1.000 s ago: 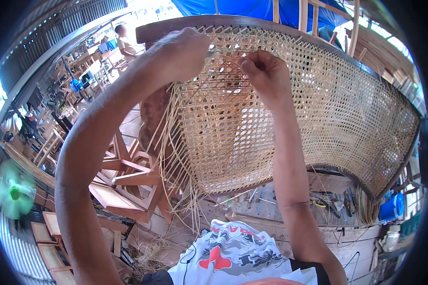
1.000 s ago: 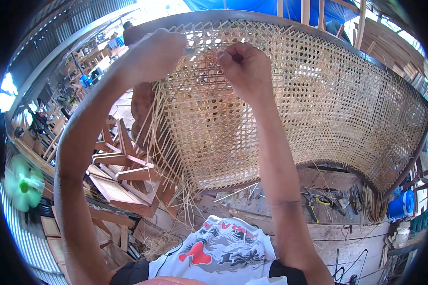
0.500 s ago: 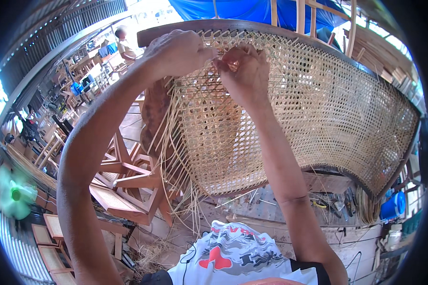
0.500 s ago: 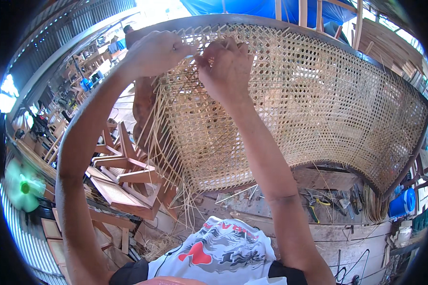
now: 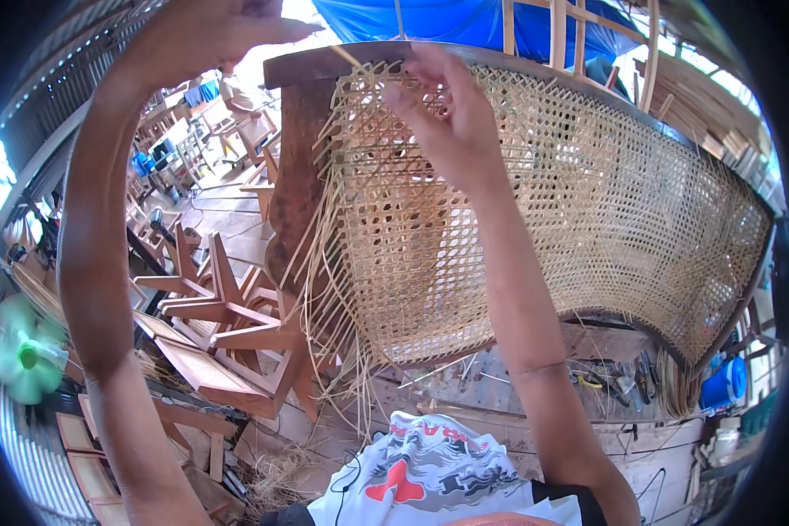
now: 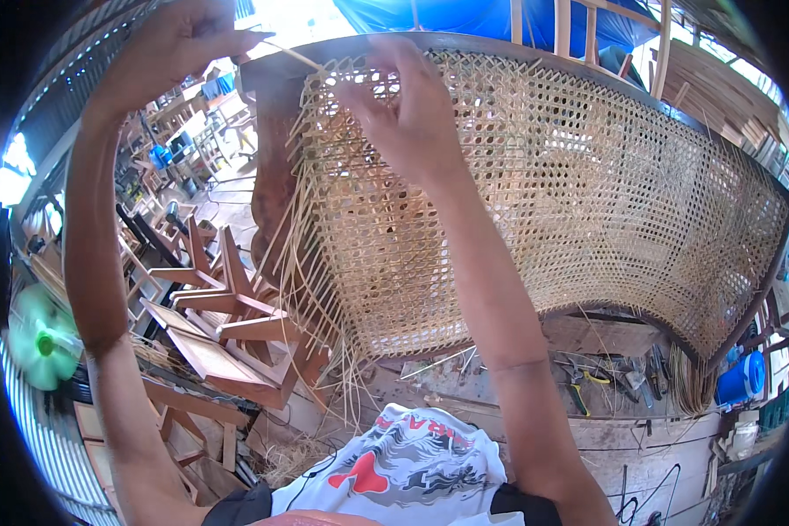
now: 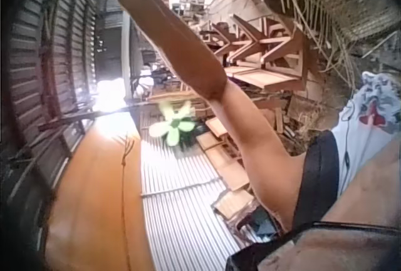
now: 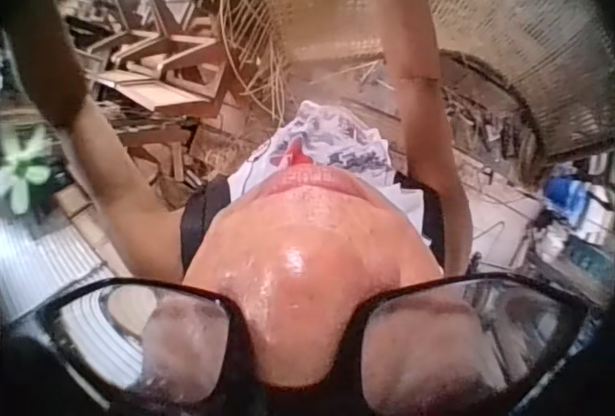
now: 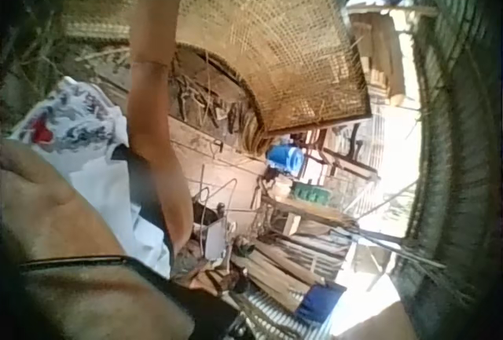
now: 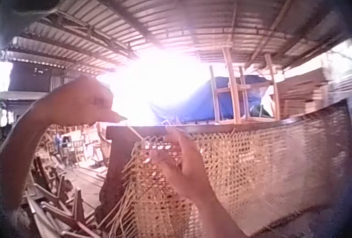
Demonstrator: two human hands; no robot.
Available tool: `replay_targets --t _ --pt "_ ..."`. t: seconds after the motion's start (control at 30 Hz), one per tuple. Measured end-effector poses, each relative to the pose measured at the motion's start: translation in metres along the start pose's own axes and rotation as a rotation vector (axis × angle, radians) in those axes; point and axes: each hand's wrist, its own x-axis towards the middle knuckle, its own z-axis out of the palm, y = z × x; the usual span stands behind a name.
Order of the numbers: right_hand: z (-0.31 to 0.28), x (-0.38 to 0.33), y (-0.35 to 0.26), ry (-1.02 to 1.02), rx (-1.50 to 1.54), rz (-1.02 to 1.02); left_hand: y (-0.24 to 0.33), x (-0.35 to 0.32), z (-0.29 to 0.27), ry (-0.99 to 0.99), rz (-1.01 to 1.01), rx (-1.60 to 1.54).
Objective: Weaving rattan strips into the backrest of a wooden furniture frame.
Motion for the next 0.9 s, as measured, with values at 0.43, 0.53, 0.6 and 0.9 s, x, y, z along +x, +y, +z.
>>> replay_targets --t 0.43,0.53,0.6,0.9 --pt "0.014 -0.023 0.026 0.075 0.039 0.070 0.051 0.005 0.116 0.064 -0.021 0.067" --pt "0.015 -0.022 0.030 0.087 -0.010 0.097 0.071 0.013 0.122 0.017 -0.013 0.273" --pt "0.015 -0.023 0.031 0.149 -0.009 0.163 0.076 0.015 0.125 0.028 -0.029 0.301" --pt "0.010 -0.022 0.048 0.138 -0.037 0.127 0.085 0.024 0.146 0.148 0.024 0.265"
